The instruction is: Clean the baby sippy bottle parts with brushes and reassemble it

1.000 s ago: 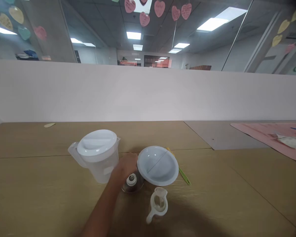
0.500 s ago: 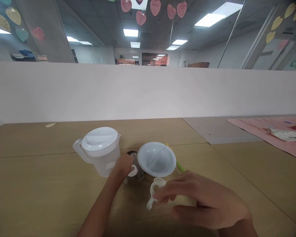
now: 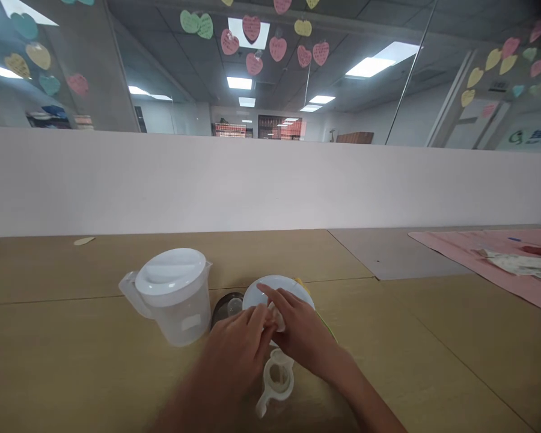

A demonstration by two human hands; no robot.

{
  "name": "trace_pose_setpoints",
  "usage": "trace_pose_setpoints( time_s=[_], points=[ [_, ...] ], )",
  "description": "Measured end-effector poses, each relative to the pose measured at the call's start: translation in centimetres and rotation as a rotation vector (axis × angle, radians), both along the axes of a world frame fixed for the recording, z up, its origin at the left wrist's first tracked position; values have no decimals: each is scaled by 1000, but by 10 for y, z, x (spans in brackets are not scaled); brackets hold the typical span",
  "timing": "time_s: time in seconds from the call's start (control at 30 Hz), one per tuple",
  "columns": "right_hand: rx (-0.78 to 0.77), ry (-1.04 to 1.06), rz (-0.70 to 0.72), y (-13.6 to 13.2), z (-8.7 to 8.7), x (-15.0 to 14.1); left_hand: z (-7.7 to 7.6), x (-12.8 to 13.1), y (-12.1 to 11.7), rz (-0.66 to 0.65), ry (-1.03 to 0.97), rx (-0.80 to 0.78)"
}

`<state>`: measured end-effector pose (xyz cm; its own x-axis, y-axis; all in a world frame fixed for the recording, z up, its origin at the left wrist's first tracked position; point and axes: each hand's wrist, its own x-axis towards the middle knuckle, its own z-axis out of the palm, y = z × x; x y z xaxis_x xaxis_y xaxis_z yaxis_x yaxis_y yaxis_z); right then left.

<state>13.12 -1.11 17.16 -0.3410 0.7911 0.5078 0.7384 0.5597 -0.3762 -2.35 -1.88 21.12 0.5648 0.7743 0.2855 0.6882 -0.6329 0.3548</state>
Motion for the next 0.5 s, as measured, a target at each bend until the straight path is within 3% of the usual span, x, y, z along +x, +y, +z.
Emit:
trace_pose_setpoints(
  time_s=[0.1, 0.27, 0.4, 0.5],
  points=[
    [-11, 202, 38, -1, 3, 2, 6, -6, -2, -78, -241, -131],
    [-31, 420, 174, -14, 12, 6, 18, -15, -5, -53, -488, -340],
    [104, 319, 175, -14, 10, 5, 20, -18, -2, -96, -505, -417],
    [334, 158, 141, -2, 3, 4, 12, -13, -2, -70, -400, -278]
  ],
)
